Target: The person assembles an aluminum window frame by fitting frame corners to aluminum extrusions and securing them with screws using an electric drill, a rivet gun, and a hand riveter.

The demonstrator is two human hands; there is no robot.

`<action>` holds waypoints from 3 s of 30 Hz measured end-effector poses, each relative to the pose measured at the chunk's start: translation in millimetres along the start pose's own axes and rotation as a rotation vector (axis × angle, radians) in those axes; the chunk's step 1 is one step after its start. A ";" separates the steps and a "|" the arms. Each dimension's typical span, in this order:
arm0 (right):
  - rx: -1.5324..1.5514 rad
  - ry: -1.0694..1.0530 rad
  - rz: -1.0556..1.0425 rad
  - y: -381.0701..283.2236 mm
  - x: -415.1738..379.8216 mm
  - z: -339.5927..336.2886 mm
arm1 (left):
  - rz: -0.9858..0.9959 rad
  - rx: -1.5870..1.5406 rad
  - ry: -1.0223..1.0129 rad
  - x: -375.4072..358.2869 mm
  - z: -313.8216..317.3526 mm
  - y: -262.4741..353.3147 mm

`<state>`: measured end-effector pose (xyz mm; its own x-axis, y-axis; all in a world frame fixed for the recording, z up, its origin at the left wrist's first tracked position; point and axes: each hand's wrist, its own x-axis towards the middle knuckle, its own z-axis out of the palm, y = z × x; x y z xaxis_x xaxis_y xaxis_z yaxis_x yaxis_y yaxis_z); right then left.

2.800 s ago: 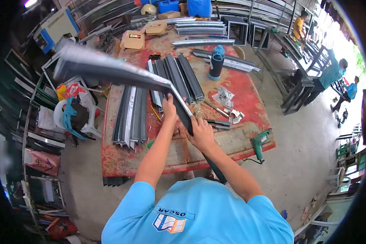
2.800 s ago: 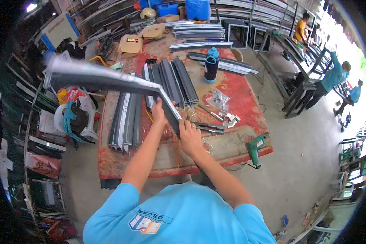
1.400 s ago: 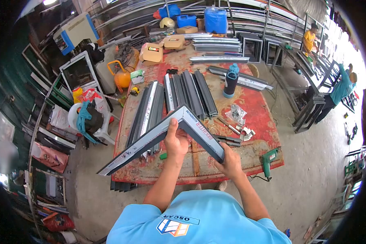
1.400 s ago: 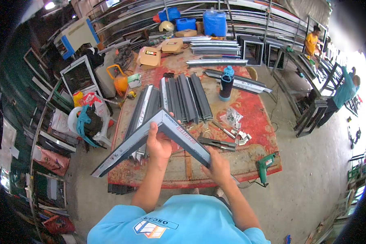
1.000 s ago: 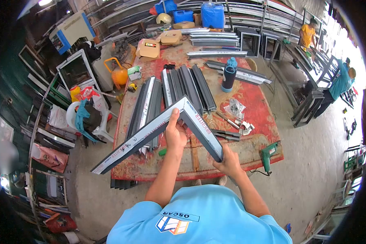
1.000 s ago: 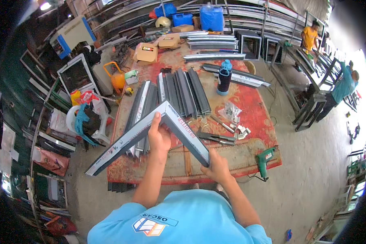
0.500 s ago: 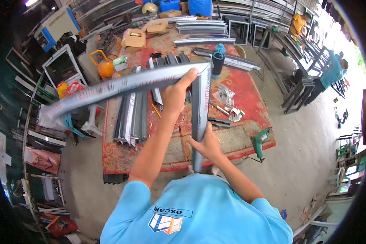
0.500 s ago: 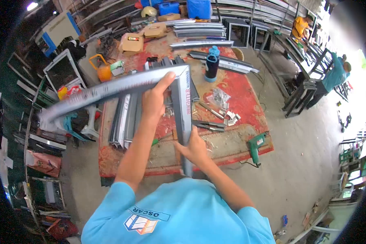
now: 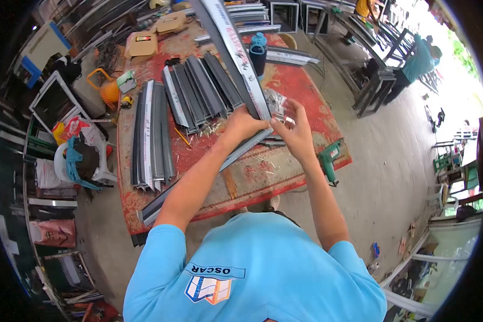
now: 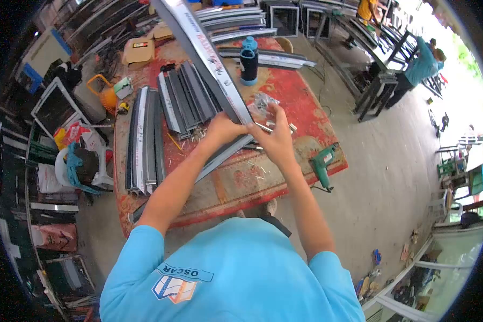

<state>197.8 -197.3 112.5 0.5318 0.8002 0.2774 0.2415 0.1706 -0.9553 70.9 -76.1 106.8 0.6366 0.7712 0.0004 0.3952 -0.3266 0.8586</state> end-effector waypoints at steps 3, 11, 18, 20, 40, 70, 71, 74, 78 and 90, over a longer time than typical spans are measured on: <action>-0.210 0.012 -0.155 -17.4 13.8 3.6 | 0.092 0.095 -0.059 4.0 32.1 -20.2; -0.022 0.186 -0.024 -12.4 24.4 9.8 | 0.035 0.333 -0.140 -27.2 57.2 -30.3; 0.060 0.198 0.004 43.3 11.9 -46.5 | -0.123 0.527 -0.199 -118.7 2.2 -89.0; 0.016 0.219 0.018 48.7 8.2 -57.0 | -0.195 0.540 -0.239 -134.5 -12.8 -104.3; -0.093 0.284 0.022 141.5 66.1 -189.3 | 0.210 0.424 0.235 -165.0 3.3 -194.3; 0.050 0.292 0.013 188.2 63.9 -252.6 | -0.253 -0.656 0.353 -143.1 70.9 -221.2; 0.056 0.289 0.016 191.2 63.3 -253.0 | -0.256 -0.650 0.357 -144.2 71.9 -218.1; 0.156 0.289 -0.022 201.5 57.2 -255.3 | -0.269 -0.654 0.373 -145.0 78.7 -201.2; 0.116 0.251 0.006 213.0 60.9 -264.5 | -0.273 -0.633 0.416 -134.4 92.5 -207.6; -0.108 -0.078 0.279 203.6 67.4 -291.8 | -0.323 -0.206 0.551 -129.0 101.7 -202.4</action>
<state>519.7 -276.5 -33.4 0.5269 0.8499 -0.0073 0.1822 -0.1213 -0.9758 -23.9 -165.1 -119.2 0.0549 0.9968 -0.0581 0.3394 0.0361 0.9400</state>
